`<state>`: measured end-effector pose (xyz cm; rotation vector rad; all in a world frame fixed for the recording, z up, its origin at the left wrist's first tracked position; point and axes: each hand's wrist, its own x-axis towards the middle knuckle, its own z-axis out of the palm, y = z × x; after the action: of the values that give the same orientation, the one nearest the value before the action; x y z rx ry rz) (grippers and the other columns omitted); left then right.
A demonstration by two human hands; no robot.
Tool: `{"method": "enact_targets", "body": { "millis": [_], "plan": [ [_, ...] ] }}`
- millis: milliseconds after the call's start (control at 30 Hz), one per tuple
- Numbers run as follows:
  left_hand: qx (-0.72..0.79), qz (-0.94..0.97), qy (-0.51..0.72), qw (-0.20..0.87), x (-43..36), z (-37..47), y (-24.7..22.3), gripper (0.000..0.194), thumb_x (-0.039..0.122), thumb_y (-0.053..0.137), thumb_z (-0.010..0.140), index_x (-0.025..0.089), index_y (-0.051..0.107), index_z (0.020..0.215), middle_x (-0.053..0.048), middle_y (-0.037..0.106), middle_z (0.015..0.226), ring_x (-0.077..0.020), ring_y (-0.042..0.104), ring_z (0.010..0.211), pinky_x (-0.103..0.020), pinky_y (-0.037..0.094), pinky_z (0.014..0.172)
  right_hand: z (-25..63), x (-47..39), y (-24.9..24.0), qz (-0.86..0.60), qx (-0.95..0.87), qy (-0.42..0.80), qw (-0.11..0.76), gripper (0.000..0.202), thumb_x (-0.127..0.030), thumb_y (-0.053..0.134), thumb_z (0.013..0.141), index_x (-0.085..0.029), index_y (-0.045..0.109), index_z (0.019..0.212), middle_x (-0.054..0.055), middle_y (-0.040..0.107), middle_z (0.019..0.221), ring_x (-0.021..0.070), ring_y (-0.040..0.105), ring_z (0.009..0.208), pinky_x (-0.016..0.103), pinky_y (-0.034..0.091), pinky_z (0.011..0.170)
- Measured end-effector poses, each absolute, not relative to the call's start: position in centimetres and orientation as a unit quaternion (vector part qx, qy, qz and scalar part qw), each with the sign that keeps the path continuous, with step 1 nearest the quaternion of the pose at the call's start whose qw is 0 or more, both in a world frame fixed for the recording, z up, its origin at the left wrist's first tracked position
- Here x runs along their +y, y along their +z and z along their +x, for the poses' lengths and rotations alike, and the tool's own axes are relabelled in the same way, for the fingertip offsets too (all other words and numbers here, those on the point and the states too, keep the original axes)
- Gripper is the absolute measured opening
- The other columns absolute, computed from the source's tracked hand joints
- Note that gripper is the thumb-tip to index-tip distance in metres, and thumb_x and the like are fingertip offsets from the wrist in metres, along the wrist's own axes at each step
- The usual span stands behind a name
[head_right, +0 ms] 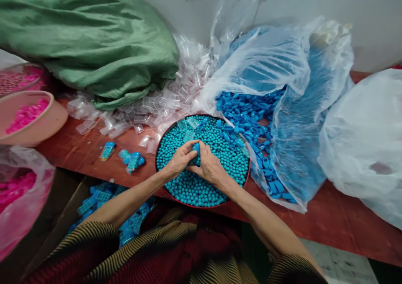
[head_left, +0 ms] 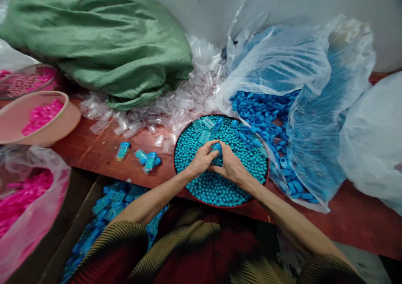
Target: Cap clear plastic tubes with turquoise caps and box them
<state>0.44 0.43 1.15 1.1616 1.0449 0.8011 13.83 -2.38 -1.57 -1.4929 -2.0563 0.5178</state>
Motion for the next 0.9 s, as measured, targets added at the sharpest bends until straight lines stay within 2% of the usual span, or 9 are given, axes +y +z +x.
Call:
{"method": "enact_targets", "body": {
  "millis": [100, 300, 433, 533, 633, 767, 833, 900],
  "plan": [
    [0.473, 0.488, 0.361, 0.639, 0.2, 0.7, 1.4, 0.027, 0.019, 0.058, 0.076, 0.015, 0.058, 0.104, -0.001, 0.061, 0.083, -0.0107, 0.055, 0.077, -0.020, 0.043, 0.073, 13.4, -2.5, -1.6, -0.562, -0.766, 0.154, 0.271, 0.073, -0.046, 0.063, 0.073, -0.011, 0.037, 0.131, 0.017, 0.058, 0.104, 0.0307, 0.063, 0.090, 0.041, 0.053, 0.067],
    [0.533, 0.420, 0.362, 0.640, -0.2, 1.3, 0.4, 0.023, 0.022, 0.061, 0.074, 0.016, 0.057, 0.096, 0.006, 0.049, 0.060, -0.0072, 0.045, 0.057, -0.017, 0.036, 0.056, 13.1, -2.1, -2.0, -0.564, -0.780, 0.151, 0.223, 0.058, -0.044, 0.063, 0.069, -0.013, 0.046, 0.115, 0.012, 0.058, 0.093, 0.0258, 0.061, 0.075, 0.036, 0.050, 0.059],
    [0.536, 0.477, 0.354, 0.601, -0.2, 1.0, 0.1, 0.017, 0.022, 0.059, 0.076, 0.017, 0.057, 0.092, 0.006, 0.048, 0.061, -0.0072, 0.043, 0.056, -0.018, 0.035, 0.056, 12.4, -2.3, -2.2, -0.575, -0.776, 0.156, 0.208, 0.065, -0.045, 0.064, 0.070, -0.012, 0.043, 0.122, 0.014, 0.058, 0.100, 0.0276, 0.062, 0.080, 0.036, 0.050, 0.061],
    [0.533, 0.548, 0.322, 0.559, 0.1, -0.7, 0.5, 0.019, 0.022, 0.053, 0.078, 0.017, 0.058, 0.096, 0.004, 0.051, 0.064, -0.0086, 0.045, 0.058, -0.019, 0.037, 0.058, 12.0, -2.5, -1.8, -0.562, -0.788, 0.181, 0.174, 0.070, -0.045, 0.060, 0.076, -0.011, 0.036, 0.132, 0.017, 0.058, 0.110, 0.0286, 0.063, 0.087, 0.037, 0.051, 0.064],
    [0.555, 0.610, 0.285, 0.488, 0.5, -4.5, 1.1, 0.028, 0.025, 0.053, 0.078, 0.018, 0.059, 0.104, 0.003, 0.054, 0.068, -0.0108, 0.048, 0.062, -0.021, 0.039, 0.060, 12.6, -1.7, -1.3, -0.529, -0.810, 0.201, 0.155, 0.060, -0.041, 0.054, 0.084, -0.014, 0.038, 0.135, 0.015, 0.060, 0.115, 0.0270, 0.063, 0.095, 0.037, 0.051, 0.073],
    [0.621, 0.634, 0.258, 0.381, 0.7, -11.7, 1.3, 0.038, 0.033, 0.051, 0.079, 0.019, 0.058, 0.113, -0.002, 0.065, 0.087, -0.0155, 0.057, 0.076, -0.025, 0.044, 0.069, 14.5, 2.2, -1.2, -0.577, -0.773, 0.177, 0.196, 0.030, -0.028, 0.042, 0.092, -0.018, 0.059, 0.115, 0.011, 0.065, 0.109, 0.0231, 0.061, 0.101, 0.034, 0.047, 0.085],
    [0.677, 0.634, 0.212, 0.308, 0.6, -14.6, 1.3, 0.041, 0.035, 0.049, 0.080, 0.020, 0.058, 0.117, -0.004, 0.066, 0.093, -0.0190, 0.059, 0.082, -0.029, 0.045, 0.073, 15.2, 4.6, -1.2, -0.627, -0.735, 0.153, 0.207, 0.032, -0.025, 0.037, 0.094, -0.017, 0.062, 0.111, 0.011, 0.066, 0.108, 0.0240, 0.061, 0.101, 0.035, 0.046, 0.087],
    [0.729, 0.641, 0.146, 0.192, 0.4, -15.9, 1.5, 0.043, 0.036, 0.047, 0.082, 0.020, 0.058, 0.120, -0.008, 0.066, 0.098, -0.0244, 0.059, 0.090, -0.034, 0.045, 0.078, 15.4, 6.8, -0.9, -0.664, -0.713, 0.110, 0.195, 0.035, -0.023, 0.035, 0.094, -0.017, 0.058, 0.118, 0.012, 0.065, 0.109, 0.0256, 0.060, 0.098, 0.036, 0.046, 0.082]
  ]
}}
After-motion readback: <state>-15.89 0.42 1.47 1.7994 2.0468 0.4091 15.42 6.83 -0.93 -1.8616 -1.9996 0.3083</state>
